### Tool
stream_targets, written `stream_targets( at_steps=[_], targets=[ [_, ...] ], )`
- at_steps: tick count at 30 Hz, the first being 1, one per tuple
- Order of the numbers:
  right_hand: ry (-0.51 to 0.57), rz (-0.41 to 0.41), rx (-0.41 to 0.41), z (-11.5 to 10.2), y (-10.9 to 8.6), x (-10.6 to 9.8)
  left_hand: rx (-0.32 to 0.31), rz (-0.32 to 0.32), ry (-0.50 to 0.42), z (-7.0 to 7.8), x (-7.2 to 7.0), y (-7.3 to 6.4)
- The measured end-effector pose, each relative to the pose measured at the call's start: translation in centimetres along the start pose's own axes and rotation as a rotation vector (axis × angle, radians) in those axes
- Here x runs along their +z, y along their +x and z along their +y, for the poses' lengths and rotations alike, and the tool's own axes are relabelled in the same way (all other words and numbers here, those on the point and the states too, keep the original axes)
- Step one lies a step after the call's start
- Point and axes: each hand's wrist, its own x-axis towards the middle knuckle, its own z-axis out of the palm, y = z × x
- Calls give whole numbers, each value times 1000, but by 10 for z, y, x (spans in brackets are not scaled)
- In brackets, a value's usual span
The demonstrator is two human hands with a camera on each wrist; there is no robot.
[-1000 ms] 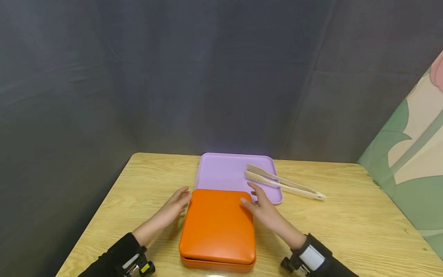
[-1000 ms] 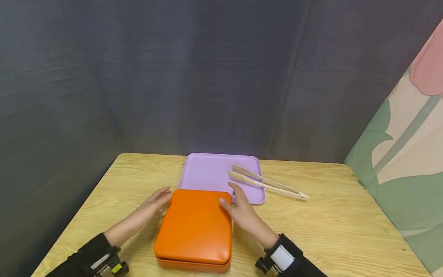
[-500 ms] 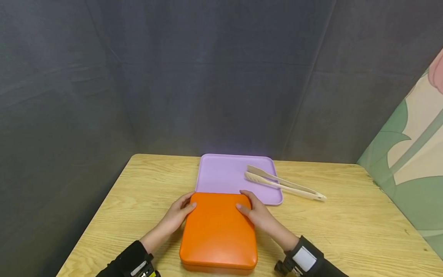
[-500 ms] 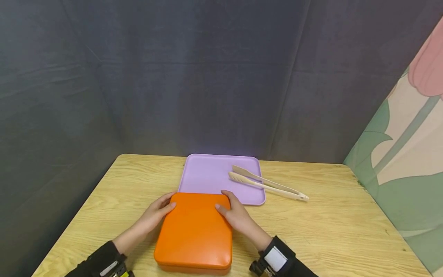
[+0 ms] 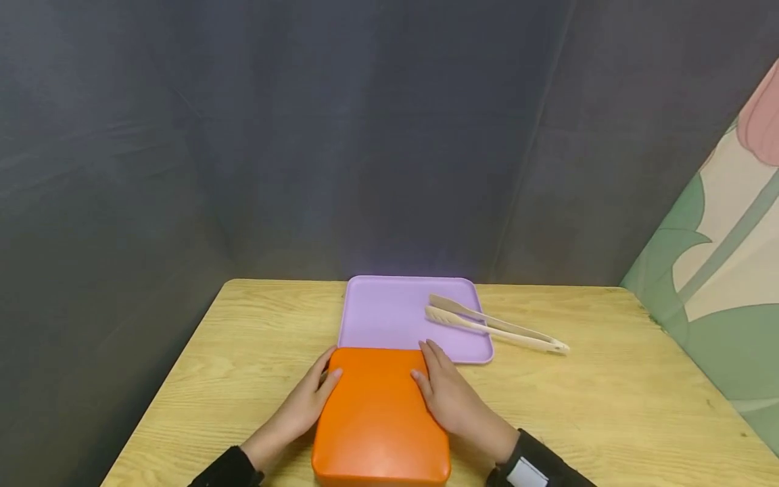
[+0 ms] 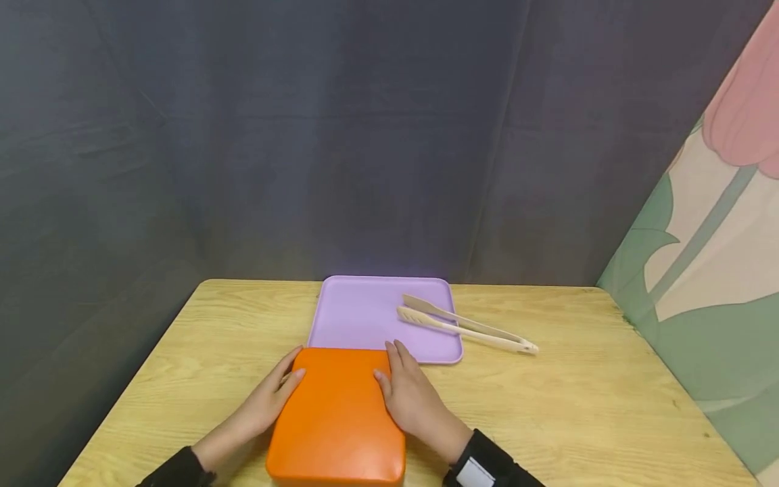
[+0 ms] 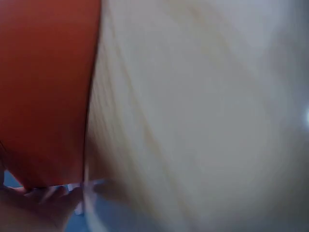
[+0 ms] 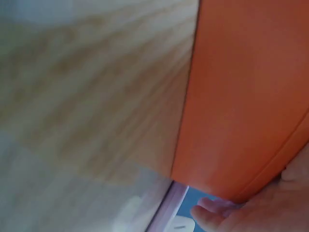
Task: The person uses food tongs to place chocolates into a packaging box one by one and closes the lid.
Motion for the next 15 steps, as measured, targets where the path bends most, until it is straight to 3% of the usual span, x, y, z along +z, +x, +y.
stream_targets(
  at_steps=[3,5,8,11,15],
  targets=[
    [-66,37,-73,-3,-5,-7,116,34,222,9,0,-9],
    [-98,43,-152,-7,-17,-10,240,32,419,15,3,-21],
    [-142,-10,-271,-16,-39,-8,438,-29,659,20,12,-43],
    [-220,-37,-337,-22,-55,-1,599,-50,822,17,22,-54],
    [-314,3,-362,-25,-60,7,680,8,944,12,28,-56]
  ],
)
